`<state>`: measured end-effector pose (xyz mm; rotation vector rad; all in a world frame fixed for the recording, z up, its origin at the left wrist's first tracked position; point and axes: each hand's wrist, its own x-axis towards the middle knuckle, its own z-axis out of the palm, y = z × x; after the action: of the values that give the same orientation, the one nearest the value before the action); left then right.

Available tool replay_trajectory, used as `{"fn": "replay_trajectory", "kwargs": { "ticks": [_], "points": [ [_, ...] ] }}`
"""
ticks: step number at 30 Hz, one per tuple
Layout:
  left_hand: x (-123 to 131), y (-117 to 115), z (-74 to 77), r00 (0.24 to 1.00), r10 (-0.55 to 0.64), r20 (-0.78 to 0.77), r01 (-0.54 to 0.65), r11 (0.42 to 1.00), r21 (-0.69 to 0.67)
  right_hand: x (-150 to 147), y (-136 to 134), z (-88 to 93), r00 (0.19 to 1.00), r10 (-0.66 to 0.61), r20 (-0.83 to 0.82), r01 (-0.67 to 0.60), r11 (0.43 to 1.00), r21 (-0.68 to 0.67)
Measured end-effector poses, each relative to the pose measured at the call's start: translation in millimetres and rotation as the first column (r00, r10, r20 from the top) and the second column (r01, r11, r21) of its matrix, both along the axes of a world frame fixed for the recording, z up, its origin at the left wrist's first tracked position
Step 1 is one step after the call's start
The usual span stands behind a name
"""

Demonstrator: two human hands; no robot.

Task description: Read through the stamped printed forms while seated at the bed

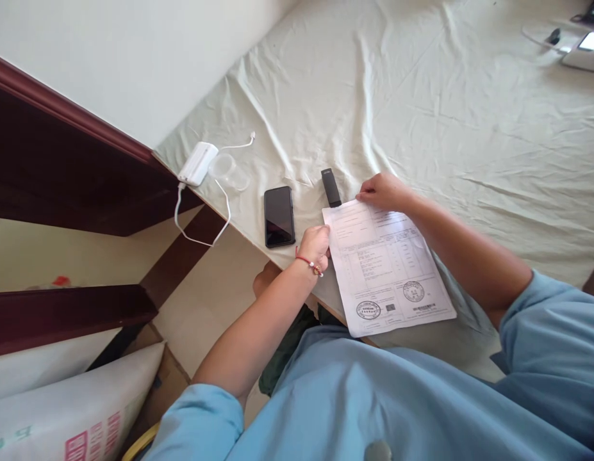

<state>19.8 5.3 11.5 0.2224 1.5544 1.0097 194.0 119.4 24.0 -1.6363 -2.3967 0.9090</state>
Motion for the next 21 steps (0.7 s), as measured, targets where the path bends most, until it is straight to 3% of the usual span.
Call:
{"fn": "replay_trajectory", "kwargs": {
  "ticks": [4, 7, 9, 13, 17, 21],
  "points": [
    [0, -3, 0.0, 0.999, -0.033, -0.032, 0.032, 0.999, -0.020, 0, 2, -5.6, 0.999, 0.024, 0.022, -0.024, 0.999, 0.035],
    [1, -6, -4.5, 0.998, -0.024, -0.062, 0.025, 1.000, 0.018, 0, -3, -10.1, 0.999, 0.051, 0.009, -0.052, 0.982, 0.181],
    [1, -6, -7.5, 0.996, -0.033, -0.081, 0.036, 0.999, 0.030, -2, -10, -11.6, 0.993, 0.094, -0.065, -0.068, 0.944, 0.322],
    [3, -5, -8.5, 0.996, -0.038, -0.080, 0.041, 0.998, 0.039, -10, -22, -12.8, 0.933, 0.311, -0.178, -0.182, 0.839, 0.513],
    [5, -4, -5.7, 0.998, -0.013, -0.057, 0.016, 0.999, 0.051, -17, -25, -17.0, 0.889, 0.446, -0.100, -0.335, 0.785, 0.521],
    [5, -4, -6.5, 0.999, -0.024, -0.044, 0.027, 0.997, 0.070, -20, -28, -22.7, 0.895, 0.441, -0.067, -0.354, 0.793, 0.496]
  ]
}}
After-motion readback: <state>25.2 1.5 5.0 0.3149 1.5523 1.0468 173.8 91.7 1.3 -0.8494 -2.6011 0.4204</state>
